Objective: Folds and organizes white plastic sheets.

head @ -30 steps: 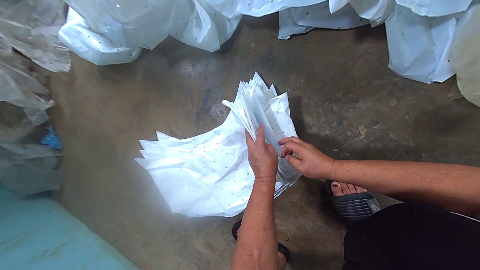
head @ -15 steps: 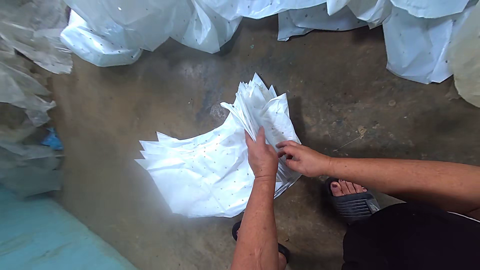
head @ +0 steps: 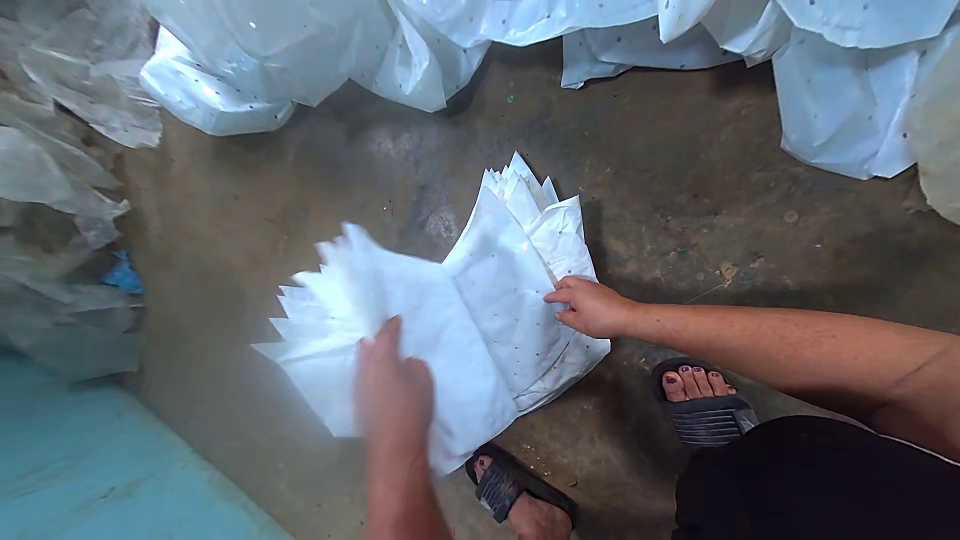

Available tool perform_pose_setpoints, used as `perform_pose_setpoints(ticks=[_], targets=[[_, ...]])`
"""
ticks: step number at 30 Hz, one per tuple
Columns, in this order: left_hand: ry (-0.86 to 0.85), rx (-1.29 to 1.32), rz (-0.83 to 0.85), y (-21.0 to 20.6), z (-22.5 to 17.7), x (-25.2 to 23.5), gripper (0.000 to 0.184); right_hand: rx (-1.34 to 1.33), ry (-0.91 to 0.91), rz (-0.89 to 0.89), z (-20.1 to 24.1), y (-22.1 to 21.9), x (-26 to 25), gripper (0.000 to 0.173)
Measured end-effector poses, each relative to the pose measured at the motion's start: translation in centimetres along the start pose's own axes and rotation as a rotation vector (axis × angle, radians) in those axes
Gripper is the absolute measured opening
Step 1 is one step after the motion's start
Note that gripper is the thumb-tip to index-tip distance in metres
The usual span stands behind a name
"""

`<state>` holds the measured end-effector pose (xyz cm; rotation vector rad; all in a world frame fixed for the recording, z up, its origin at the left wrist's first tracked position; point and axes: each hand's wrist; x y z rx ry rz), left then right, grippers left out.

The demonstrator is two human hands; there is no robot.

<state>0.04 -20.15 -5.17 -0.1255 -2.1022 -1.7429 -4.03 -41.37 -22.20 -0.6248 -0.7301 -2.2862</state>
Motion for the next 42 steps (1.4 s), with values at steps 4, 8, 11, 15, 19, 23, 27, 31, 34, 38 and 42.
perform_pose_setpoints(ticks=[4,8,11,15,19,23,27,31,34,38,42], targets=[[0.045,-0.092,0.01,1.7,-3.2,0.9,0.051,0.017,0.105,-0.105,1.6,-0.1,2.3,0.031],[0.048,-0.011,0.28,-5.7,-7.4,-0.6,0.055,0.047,0.249,-0.062,3.4,-0.4,3.9,0.035],[0.045,0.121,0.3,-10.0,-8.4,-0.7,0.049,0.084,0.231,0.05,2.8,-0.8,3.9,0.036],[0.01,0.173,0.236,-12.1,-8.6,-0.4,0.073,0.13,0.299,0.064,1.9,-1.0,4.4,0.035],[-0.011,0.14,0.24,-12.8,-7.7,-1.1,0.061,0.034,0.306,-0.114,0.2,-0.7,5.5,0.032],[-0.231,0.288,0.093,-13.4,-4.6,-0.1,0.077,-0.195,-0.082,-0.376,-1.2,0.2,6.1,0.032],[-0.338,0.392,0.038,-13.4,-3.2,0.4,0.053,-0.356,-0.103,-0.394,0.2,0.2,5.5,0.041],[-0.253,0.413,0.083,-12.3,-3.8,0.9,0.041,-0.395,-0.07,-0.464,1.3,0.3,4.8,0.042],[-0.232,0.488,0.133,-12.0,-3.7,1.1,0.064,-0.549,-0.044,-0.436,1.2,0.4,4.6,0.038],[-0.189,0.529,0.13,-12.7,-4.3,1.2,0.056,-0.766,0.044,-0.233,2.0,0.3,4.5,0.033],[-0.105,0.447,0.102,-12.3,-5.1,0.9,0.03,-0.466,-0.157,-0.249,0.8,1.0,3.6,0.034]])
Point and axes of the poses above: each hand's wrist, its own x-axis away from the middle knuckle, its own y-axis out of the back of the hand, z = x × y, and after that the axes turned 13 degrees about x, right-handed
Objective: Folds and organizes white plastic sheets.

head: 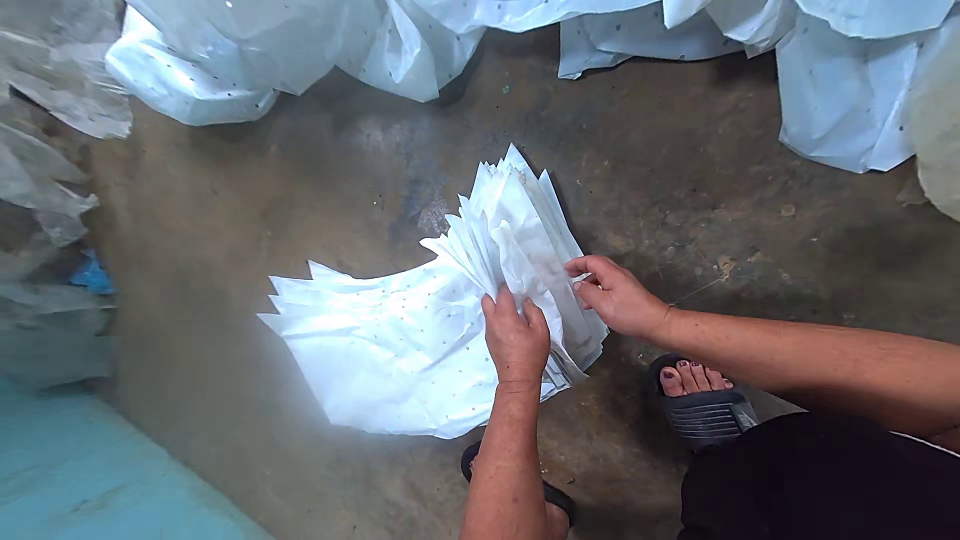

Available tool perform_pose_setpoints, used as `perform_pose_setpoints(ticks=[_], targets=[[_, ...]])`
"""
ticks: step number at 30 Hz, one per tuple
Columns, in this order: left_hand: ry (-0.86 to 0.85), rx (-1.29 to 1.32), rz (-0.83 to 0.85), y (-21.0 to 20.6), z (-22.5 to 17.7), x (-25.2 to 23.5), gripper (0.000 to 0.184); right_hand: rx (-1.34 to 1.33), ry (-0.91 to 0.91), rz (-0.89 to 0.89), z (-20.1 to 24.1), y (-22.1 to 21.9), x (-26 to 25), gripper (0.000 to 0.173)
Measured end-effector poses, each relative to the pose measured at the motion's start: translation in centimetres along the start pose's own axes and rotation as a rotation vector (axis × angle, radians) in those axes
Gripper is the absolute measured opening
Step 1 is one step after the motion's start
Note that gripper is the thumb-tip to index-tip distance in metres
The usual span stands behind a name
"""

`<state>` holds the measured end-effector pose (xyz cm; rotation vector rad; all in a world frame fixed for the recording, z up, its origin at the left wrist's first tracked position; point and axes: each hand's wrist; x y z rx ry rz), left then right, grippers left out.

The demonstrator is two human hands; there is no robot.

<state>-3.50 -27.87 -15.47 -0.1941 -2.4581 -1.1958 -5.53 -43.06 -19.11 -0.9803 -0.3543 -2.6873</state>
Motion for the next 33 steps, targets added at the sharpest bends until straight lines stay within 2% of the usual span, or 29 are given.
perform_pose_setpoints(ticks=[4,7,12,18,25,33], targets=[[0.064,-0.039,-0.022,-0.1,-0.6,-0.5,0.028,0.035,-0.055,0.055,-0.7,-0.1,-0.4,0.041],[0.056,-0.034,-0.046,-0.4,-0.7,-0.6,0.026,0.059,-0.015,0.033,-0.6,-0.4,-0.2,0.037],[0.052,-0.028,-0.029,-0.6,-0.7,-0.5,0.034,0.232,0.128,-0.035,-0.5,-1.2,0.4,0.04],[0.048,-0.035,-0.04,-0.8,-0.7,-0.6,0.03,0.272,0.11,0.008,-0.6,-1.3,0.3,0.035],[0.05,-0.033,-0.043,-0.8,-0.6,-0.5,0.03,0.387,0.169,-0.043,-0.4,-1.9,0.7,0.032],[0.101,-0.039,-0.002,-0.5,-0.9,-0.6,0.031,0.294,0.12,-0.009,-0.5,-1.9,0.3,0.029]])
Point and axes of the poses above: each hand's wrist, its own x-axis away from the middle knuckle, its own y-axis out of the back of the hand, z = x × y, and after that the axes turned 13 degrees about x, right-handed
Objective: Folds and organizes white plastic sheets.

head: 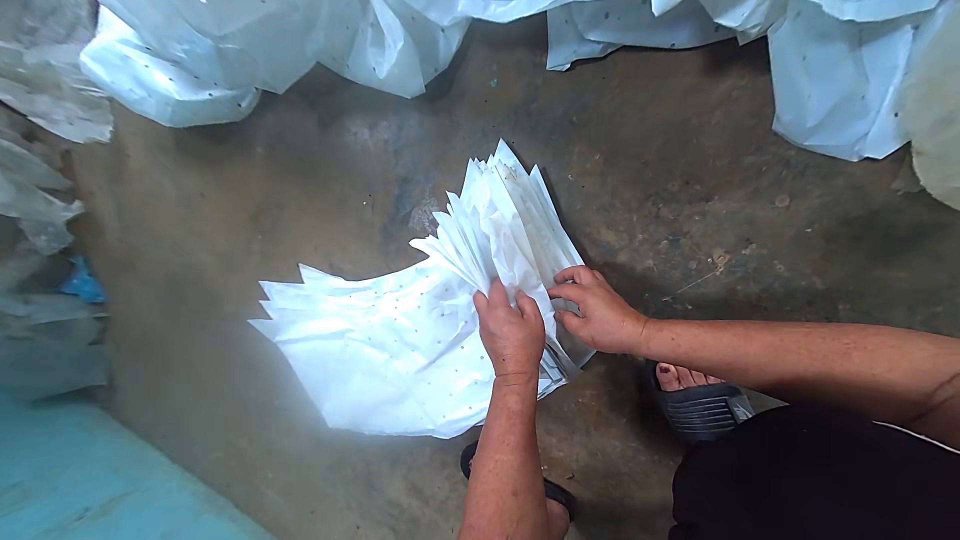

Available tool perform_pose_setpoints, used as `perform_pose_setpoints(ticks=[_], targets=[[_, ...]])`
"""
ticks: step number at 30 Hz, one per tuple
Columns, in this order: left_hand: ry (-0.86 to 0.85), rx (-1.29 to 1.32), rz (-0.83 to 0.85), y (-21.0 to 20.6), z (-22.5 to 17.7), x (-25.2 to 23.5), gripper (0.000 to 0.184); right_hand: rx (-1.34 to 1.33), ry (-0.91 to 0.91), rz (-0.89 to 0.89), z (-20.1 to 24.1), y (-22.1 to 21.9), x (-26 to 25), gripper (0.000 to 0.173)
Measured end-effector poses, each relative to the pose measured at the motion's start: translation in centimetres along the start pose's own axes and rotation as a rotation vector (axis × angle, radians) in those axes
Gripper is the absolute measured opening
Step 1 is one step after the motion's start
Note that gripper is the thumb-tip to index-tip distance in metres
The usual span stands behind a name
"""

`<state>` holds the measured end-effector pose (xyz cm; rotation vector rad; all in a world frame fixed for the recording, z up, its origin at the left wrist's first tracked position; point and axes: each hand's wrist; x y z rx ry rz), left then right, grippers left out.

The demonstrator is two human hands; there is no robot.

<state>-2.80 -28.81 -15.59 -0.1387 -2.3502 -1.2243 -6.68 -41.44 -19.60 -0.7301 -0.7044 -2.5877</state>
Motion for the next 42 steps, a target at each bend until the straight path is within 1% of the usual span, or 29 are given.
perform_pose_setpoints(ticks=[6,8,10,12,13,14,16,17,18,19,20,21,22,25,26,27,30,34,36,38,39,41,42], targets=[[-0.004,-0.006,0.004,0.0,0.0,0.0,0.032,-0.013,0.076,-0.069,-0.3,-0.4,0.0,0.026],[0.002,-0.004,0.013,0.1,-0.1,0.0,0.031,-0.085,0.041,-0.099,-0.4,-0.4,0.0,0.03],[0.001,0.002,0.016,0.1,-0.1,0.0,0.031,-0.234,-0.067,-0.087,-0.2,-0.2,-0.1,0.039],[-0.013,0.02,0.013,0.0,-0.1,0.1,0.032,-0.441,-0.16,-0.04,-0.1,-0.2,-0.4,0.048],[-0.018,0.03,0.014,0.0,0.0,0.1,0.036,-0.496,-0.149,-0.014,-0.2,-0.2,-0.4,0.049],[-0.005,0.043,0.022,0.0,-0.1,0.2,0.043,-0.502,-0.098,0.016,-0.2,-0.3,-0.3,0.046],[0.074,0.063,0.048,0.3,-0.7,0.1,0.065,-0.448,0.034,0.108,0.2,-0.3,0.3,0.033],[0.103,0.062,0.051,0.4,-0.9,0.0,0.072,-0.42,0.083,0.172,0.5,-0.2,0.7,0.031],[0.118,0.056,0.047,0.4,-1.1,-0.1,0.072,-0.395,0.115,0.242,0.7,0.1,0.8,0.032],[0.122,0.038,0.039,0.5,-1.1,-0.3,0.067,-0.369,0.137,0.307,0.8,0.4,0.9,0.035],[0.118,0.018,0.025,0.5,-0.9,-0.5,0.057,-0.341,0.155,0.342,0.7,0.6,0.9,0.037],[0.115,0.001,0.011,0.5,-0.6,-0.7,0.046,-0.299,0.171,0.331,0.5,0.7,0.8,0.038],[0.118,-0.011,0.003,0.5,-0.4,-0.9,0.038,-0.232,0.181,0.256,0.1,0.6,0.7,0.037],[0.148,0.006,-0.007,0.6,-0.1,-1.3,0.033,0.012,0.132,-0.141,-1.2,0.4,0.1,0.034],[0.162,0.018,-0.007,0.7,-0.1,-1.3,0.033,0.055,0.111,-0.228,-1.4,0.5,-0.2,0.034],[0.17,0.033,-0.009,0.7,0.0,-1.3,0.033,0.077,0.094,-0.267,-1.4,0.8,-0.4,0.034],[0.172,0.072,-0.028,0.6,0.3,-1.4,0.034,0.078,0.092,-0.231,-1.0,0.9,-0.3,0.031],[0.154,0.127,-0.052,0.4,0.5,-1.2,0.036,-0.051,0.171,-0.265,-0.7,0.1,0.2,0.03],[0.14,0.185,-0.051,0.2,0.6,-1.1,0.048,-0.153,0.222,-0.186,-0.5,-0.2,0.5,0.032],[0.147,0.22,-0.035,0.0,0.5,-1.0,0.06,-0.236,0.278,-0.044,-0.3,-0.4,0.8,0.035],[0.151,0.221,-0.031,0.0,0.4,-1.1,0.062,-0.262,0.285,0.033,-0.1,-0.3,0.9,0.034],[0.159,0.179,-0.025,0.1,0.4,-1.2,0.056,-0.286,0.263,0.127,-0.1,-0.1,0.9,0.033],[0.16,0.15,-0.026,0.1,0.5,-1.3,0.05,-0.295,0.217,0.129,-0.2,-0.1,0.8,0.032]])
Point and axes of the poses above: each hand's wrist, its own x-axis away from the middle knuckle, its own y-axis out of the back of the hand, z = x × y, and after that the axes turned 13 degrees about x, right-handed
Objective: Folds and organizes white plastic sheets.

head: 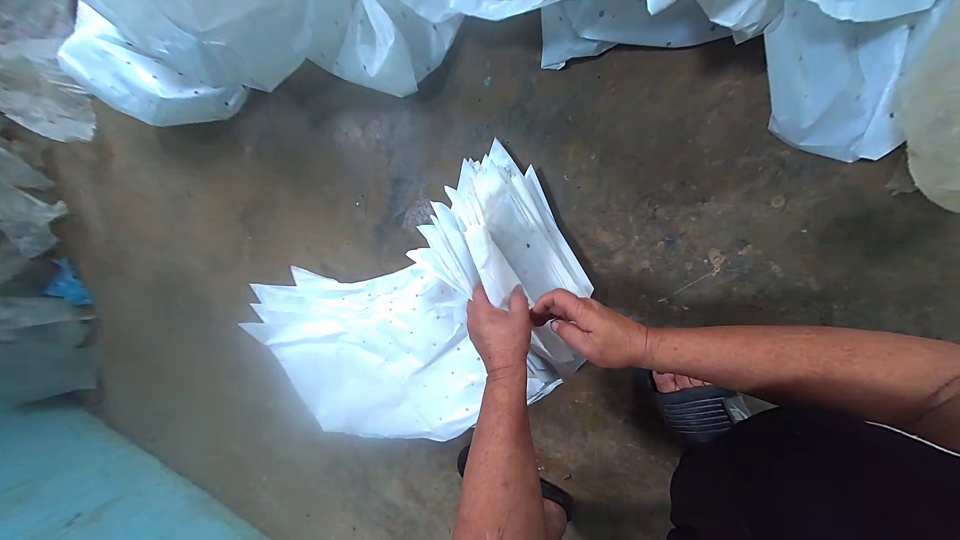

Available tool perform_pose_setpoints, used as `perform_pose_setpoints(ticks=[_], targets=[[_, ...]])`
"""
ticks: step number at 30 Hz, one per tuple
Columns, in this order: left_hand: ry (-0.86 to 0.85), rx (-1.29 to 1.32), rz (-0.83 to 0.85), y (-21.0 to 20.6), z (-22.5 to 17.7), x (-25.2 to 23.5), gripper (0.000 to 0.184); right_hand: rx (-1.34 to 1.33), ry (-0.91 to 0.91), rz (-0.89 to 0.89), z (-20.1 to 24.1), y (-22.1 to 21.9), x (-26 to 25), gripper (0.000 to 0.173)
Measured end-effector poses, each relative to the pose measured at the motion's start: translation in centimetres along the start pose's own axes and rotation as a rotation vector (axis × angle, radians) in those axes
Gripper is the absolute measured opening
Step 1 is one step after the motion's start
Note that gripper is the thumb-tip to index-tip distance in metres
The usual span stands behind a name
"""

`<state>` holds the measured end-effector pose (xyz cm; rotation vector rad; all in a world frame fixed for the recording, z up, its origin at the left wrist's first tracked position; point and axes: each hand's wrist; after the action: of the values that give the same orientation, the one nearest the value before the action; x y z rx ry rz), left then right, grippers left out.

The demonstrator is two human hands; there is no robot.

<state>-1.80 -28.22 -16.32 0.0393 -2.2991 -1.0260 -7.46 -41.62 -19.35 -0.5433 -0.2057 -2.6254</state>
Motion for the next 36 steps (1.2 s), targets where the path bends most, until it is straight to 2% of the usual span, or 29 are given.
perform_pose_setpoints(ticks=[5,8,11,13,17,19,22,24,29,34,36], targets=[[0.019,-0.033,-0.009,0.1,-0.2,-0.2,0.04,-0.134,-0.458,-0.035,-0.3,0.8,-1.2,0.045],[0.018,-0.022,-0.003,0.1,0.0,-0.2,0.039,-0.219,-0.539,-0.074,0.1,0.7,-1.1,0.044],[0.021,-0.017,0.009,0.2,-0.1,-0.1,0.041,-0.246,-0.595,-0.035,0.3,0.7,-1.2,0.04],[0.016,-0.024,0.017,0.1,-0.1,-0.1,0.046,-0.163,-0.533,0.023,0.1,0.7,-1.1,0.036],[0.009,-0.059,0.037,-0.4,-0.5,0.2,0.061,0.208,-0.268,0.128,0.5,0.3,-0.9,0.037],[0.013,-0.093,0.031,-0.8,-0.6,0.2,0.057,0.325,-0.214,0.164,0.7,0.1,-0.8,0.04],[0.029,-0.157,0.03,-1.0,-0.7,0.0,0.046,0.427,-0.182,0.046,0.1,-0.2,-0.6,0.04],[0.034,-0.169,0.03,-1.0,-0.8,-0.1,0.044,0.461,-0.169,-0.035,-0.2,-0.1,-0.7,0.038],[0.035,-0.156,0.02,-1.0,-0.7,-0.1,0.048,0.46,-0.166,-0.07,-0.2,0.1,-0.8,0.033],[0.027,-0.142,0.018,-1.0,-0.4,-0.1,0.047,0.409,0.072,-0.235,-1.2,-0.8,-0.4,0.033],[0.002,-0.104,0.006,-1.1,0.0,-0.1,0.048,0.338,0.101,-0.18,-1.2,-0.7,-0.4,0.033]])
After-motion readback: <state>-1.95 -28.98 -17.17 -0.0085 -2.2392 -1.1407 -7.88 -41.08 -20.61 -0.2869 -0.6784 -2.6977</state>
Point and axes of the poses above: each hand's wrist, its own x-axis away from the middle knuckle, its own y-axis out of the back of the hand, z = x × y, and after that the axes turned 13 degrees about x, right-handed
